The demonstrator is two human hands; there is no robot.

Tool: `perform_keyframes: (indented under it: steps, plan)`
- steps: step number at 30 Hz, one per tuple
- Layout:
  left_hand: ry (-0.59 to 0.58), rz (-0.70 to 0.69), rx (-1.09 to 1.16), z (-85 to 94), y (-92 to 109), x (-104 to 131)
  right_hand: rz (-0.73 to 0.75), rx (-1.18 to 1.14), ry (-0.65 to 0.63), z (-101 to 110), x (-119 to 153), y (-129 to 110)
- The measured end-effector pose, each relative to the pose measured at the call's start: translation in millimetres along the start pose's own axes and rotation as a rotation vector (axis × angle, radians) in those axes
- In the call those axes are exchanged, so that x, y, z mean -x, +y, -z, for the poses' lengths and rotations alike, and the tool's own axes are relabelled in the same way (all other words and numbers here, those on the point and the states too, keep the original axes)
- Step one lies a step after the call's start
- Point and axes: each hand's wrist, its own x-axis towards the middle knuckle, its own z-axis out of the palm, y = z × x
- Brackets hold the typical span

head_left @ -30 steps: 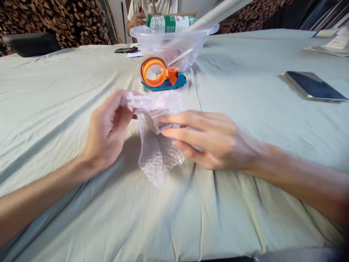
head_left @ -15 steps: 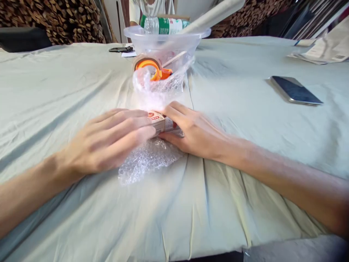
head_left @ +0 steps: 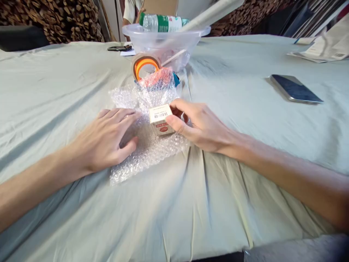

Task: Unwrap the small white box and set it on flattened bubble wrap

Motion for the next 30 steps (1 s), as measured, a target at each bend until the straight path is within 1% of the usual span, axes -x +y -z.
perform_keyframes:
  steps: [3,5,7,9,12,14,15,18,21,23,26,28,30]
  plan:
    - [0.011,-0.084,0.005,-3.5,-4,4,-0.038,0.044,0.063,5,-1,6]
    - [0.003,-0.121,0.073,-5.1,-7,7,-0.076,0.041,0.101,9,0,13]
    - [-0.018,-0.136,0.168,-6.7,-11,10,-0.075,0.011,0.103,13,0,19]
    - [-0.023,-0.114,0.253,-8.4,-12,11,-0.019,-0.031,0.057,16,1,24]
    - [0.008,-0.003,0.334,-10.1,-10,10,0.121,0.002,-0.017,15,0,27]
    - [0.030,0.040,0.349,-10.1,-7,8,0.175,0.088,-0.019,13,-1,28]
    - [0.032,0.039,0.340,-9.9,-5,8,0.181,0.131,-0.005,12,-2,29]
    - [0.052,0.005,0.295,-9.6,-3,7,0.100,0.185,0.095,17,-5,31]
    - [0.069,-0.019,0.273,-10.3,-3,7,-0.033,0.232,0.242,30,-7,35]
    - [0.072,-0.018,0.249,-10.9,-3,9,-0.090,0.301,0.296,40,-8,41]
    - [0.069,0.006,0.220,-11.6,-2,12,-0.148,0.386,0.281,48,-8,54]
    - [0.075,0.028,0.218,-12.4,-2,15,-0.175,0.399,0.241,48,-7,60]
    - [0.080,0.037,0.217,-13.7,-2,17,-0.179,0.398,0.237,45,-5,60]
